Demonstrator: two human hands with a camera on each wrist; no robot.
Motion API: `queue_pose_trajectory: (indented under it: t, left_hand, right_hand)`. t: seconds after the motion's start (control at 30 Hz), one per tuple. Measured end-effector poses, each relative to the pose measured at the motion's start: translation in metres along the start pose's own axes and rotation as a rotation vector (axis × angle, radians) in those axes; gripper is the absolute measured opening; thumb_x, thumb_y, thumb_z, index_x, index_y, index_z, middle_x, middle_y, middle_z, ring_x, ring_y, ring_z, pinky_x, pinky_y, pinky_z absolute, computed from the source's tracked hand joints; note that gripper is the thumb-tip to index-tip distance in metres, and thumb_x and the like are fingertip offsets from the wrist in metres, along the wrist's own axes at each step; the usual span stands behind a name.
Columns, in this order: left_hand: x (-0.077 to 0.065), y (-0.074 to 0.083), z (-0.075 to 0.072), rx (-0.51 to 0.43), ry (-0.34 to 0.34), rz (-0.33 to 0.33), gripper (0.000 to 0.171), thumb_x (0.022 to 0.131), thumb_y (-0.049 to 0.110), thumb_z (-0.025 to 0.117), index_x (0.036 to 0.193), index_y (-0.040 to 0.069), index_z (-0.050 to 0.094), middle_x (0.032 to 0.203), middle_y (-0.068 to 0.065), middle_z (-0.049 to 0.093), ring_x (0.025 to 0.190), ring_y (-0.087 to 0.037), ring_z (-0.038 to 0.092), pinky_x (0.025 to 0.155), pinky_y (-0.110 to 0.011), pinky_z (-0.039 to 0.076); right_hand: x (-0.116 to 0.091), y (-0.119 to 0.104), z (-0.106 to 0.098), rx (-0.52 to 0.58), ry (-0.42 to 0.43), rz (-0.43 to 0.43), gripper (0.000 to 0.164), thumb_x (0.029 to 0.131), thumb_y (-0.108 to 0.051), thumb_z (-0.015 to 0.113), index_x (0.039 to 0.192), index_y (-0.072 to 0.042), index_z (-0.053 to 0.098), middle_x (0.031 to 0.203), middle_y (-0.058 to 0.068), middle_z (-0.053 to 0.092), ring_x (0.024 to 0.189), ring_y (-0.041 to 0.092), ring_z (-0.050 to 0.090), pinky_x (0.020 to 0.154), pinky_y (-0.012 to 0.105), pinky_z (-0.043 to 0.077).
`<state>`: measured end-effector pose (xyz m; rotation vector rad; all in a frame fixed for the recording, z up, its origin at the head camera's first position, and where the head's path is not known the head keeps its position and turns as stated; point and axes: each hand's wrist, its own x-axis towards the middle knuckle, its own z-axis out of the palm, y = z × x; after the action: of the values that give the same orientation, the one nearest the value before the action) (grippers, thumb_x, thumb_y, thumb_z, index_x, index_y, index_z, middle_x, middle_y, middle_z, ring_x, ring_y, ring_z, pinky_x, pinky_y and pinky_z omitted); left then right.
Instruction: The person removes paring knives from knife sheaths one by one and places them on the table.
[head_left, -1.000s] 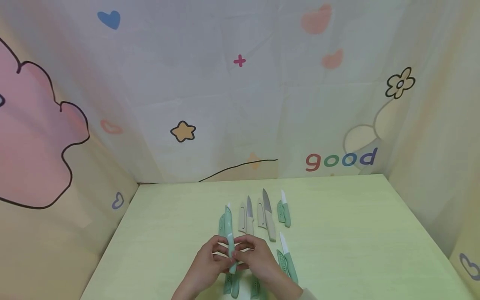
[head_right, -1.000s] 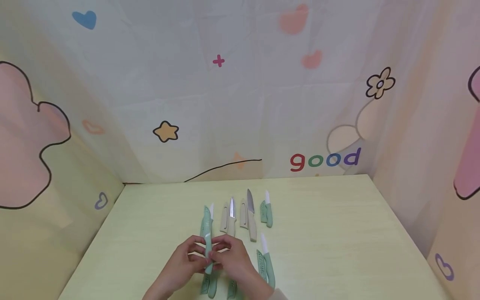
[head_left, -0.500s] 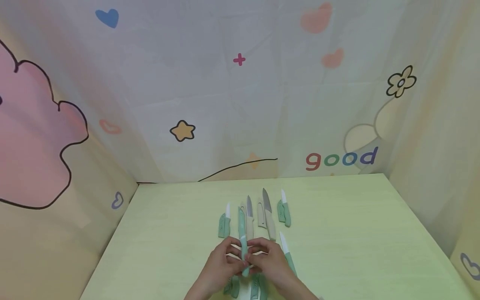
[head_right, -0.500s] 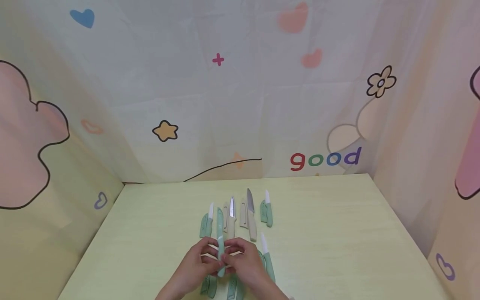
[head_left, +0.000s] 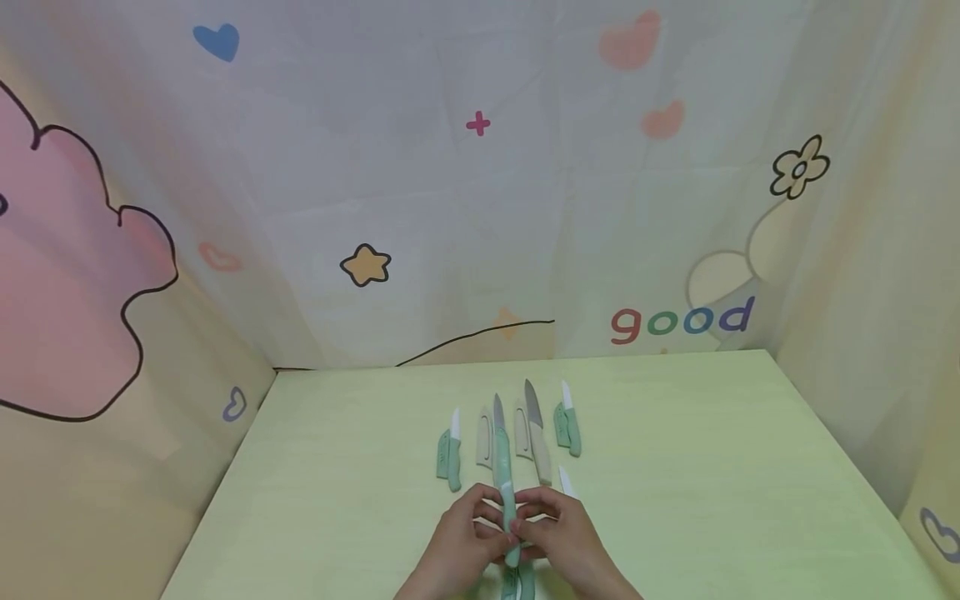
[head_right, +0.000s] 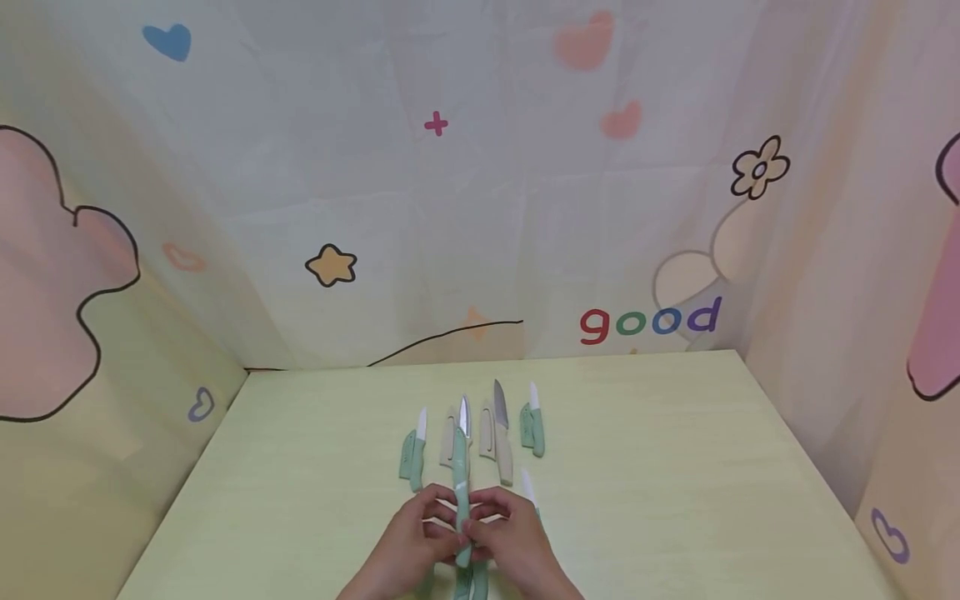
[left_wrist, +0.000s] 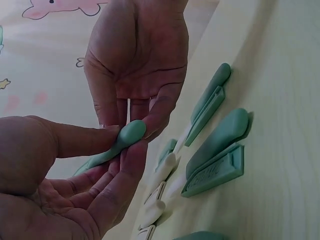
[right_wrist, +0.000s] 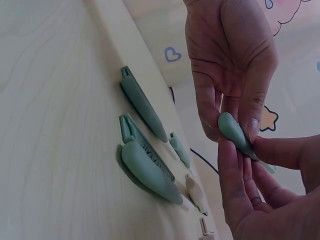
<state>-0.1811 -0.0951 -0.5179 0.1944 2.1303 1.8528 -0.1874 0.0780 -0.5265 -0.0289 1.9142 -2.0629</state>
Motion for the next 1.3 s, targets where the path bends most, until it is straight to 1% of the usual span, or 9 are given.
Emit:
queue_pose_trajectory:
  t: [0.1,0.3,0.5,0.7,0.93,1.17,1.3]
  left_hand:
    - [0.002,0.0,0.004,-0.005,-0.01,0.0,0.035,0.082,-0.001,0.071,0.112,0.009,0.055,0.097,-0.009,0.063,0.08,-0.02,0.066,0.063,-0.035,0.061]
    - [0.004,-0.001,0.014,-0.001,-0.034,-0.001,0.034,0.082,0.001,0.071,0.111,0.009,0.055,0.095,-0.007,0.062,0.077,-0.019,0.066,0.062,-0.034,0.061]
    - [0.006,-0.001,0.024,-0.004,-0.049,-0.039,0.034,0.081,0.0,0.072,0.109,0.01,0.055,0.094,-0.006,0.061,0.075,-0.02,0.064,0.063,-0.034,0.059]
    - [0.006,-0.001,0.03,0.023,-0.06,-0.066,0.035,0.08,0.002,0.074,0.108,0.012,0.055,0.094,-0.005,0.06,0.072,-0.019,0.064,0.06,-0.032,0.056]
    - [0.005,-0.004,0.034,0.062,-0.075,-0.047,0.035,0.082,0.005,0.075,0.109,0.011,0.054,0.096,-0.003,0.059,0.07,-0.018,0.065,0.061,-0.031,0.057]
    - [0.006,-0.006,0.035,0.035,-0.093,-0.039,0.036,0.08,0.002,0.075,0.108,0.01,0.054,0.095,-0.004,0.058,0.072,-0.018,0.066,0.061,-0.032,0.059]
    - [0.006,-0.005,0.034,0.022,-0.118,-0.033,0.037,0.08,0.003,0.076,0.109,0.009,0.054,0.095,-0.004,0.059,0.074,-0.018,0.066,0.061,-0.031,0.059]
  right_hand:
    - [-0.002,0.001,-0.004,0.004,0.008,-0.002,0.038,0.085,-0.004,0.07,0.12,0.006,0.058,0.097,0.013,0.06,0.076,0.022,0.064,0.066,0.04,0.062]
    - [-0.006,0.004,-0.012,-0.023,0.037,0.008,0.038,0.085,-0.003,0.069,0.12,0.007,0.058,0.096,0.013,0.062,0.075,0.023,0.064,0.064,0.041,0.062]
    - [-0.013,0.008,-0.019,-0.061,0.073,0.01,0.038,0.086,-0.006,0.069,0.12,0.007,0.058,0.095,0.013,0.062,0.076,0.024,0.064,0.063,0.042,0.062]
    - [-0.02,0.008,-0.025,-0.074,0.091,0.022,0.04,0.086,-0.008,0.069,0.12,0.007,0.057,0.095,0.013,0.062,0.077,0.024,0.064,0.065,0.041,0.061]
    - [-0.025,0.01,-0.028,-0.072,0.079,0.039,0.043,0.087,-0.011,0.069,0.123,0.008,0.056,0.096,0.012,0.063,0.079,0.024,0.063,0.067,0.042,0.061]
    - [-0.027,0.013,-0.032,-0.049,0.045,0.022,0.041,0.088,-0.009,0.068,0.122,0.009,0.055,0.093,0.01,0.063,0.078,0.025,0.064,0.066,0.041,0.061]
    - [-0.028,0.014,-0.034,-0.046,0.03,0.01,0.042,0.088,-0.009,0.069,0.122,0.01,0.054,0.093,0.009,0.063,0.078,0.026,0.064,0.066,0.041,0.062]
